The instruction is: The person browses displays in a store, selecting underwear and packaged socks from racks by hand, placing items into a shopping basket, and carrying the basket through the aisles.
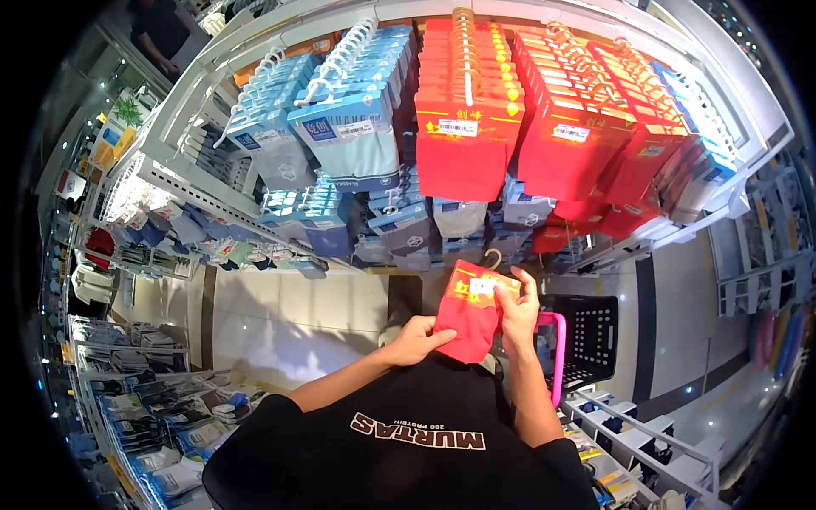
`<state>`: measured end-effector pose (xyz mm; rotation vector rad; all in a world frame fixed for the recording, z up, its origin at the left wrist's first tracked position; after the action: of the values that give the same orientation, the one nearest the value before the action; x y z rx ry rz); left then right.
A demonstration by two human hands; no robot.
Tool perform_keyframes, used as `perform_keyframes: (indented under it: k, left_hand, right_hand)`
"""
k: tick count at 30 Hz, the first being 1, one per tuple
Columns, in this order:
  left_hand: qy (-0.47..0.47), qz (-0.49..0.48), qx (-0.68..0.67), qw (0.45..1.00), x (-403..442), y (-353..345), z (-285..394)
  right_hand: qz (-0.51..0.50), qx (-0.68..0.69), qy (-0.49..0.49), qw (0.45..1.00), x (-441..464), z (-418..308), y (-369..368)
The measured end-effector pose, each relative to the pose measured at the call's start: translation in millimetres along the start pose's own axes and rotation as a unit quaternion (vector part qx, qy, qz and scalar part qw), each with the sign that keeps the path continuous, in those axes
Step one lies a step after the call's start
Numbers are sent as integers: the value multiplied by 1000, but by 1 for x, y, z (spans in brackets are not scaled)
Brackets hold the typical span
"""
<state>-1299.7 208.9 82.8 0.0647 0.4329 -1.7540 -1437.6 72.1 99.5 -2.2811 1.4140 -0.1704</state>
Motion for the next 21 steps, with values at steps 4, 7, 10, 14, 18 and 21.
perform_keyframes:
  k: [4,7,10,14,18,21]
  left_hand:
    - [1,23,1,1000,9,-1,31]
    - [30,63,-50,996,15,6,27]
    - [43,100,-58,992,20,16,3]
    - [6,131,-20,991,26,8,-7]
    - [103,25,-30,994,26,-15,-7]
    - [67,26,-44,996,31,-17,-15]
  right_hand:
    - [-2,-102,38,994,-19,-4,-19]
    - [-44,-201,49,977,-32,10,-21]
    - [-82,-250,45,964,-47,8,-36]
    - [-126,-413,84,898,-73,-16,-62]
    - [-76,-377,35,923,-77,1,-35]
    - [-67,-362,67,927,-77,-7,-31]
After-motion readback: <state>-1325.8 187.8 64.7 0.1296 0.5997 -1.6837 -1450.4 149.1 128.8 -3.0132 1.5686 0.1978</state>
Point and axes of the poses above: each hand's wrist, its own x-axis towards the middle knuckle, its own y-axis out of the back of the hand, z = x × y, the point moved 10 cm from there along x, towards the middle knuckle, and after that the axes turned 12 degrees about -z, right-handed, at the moved point
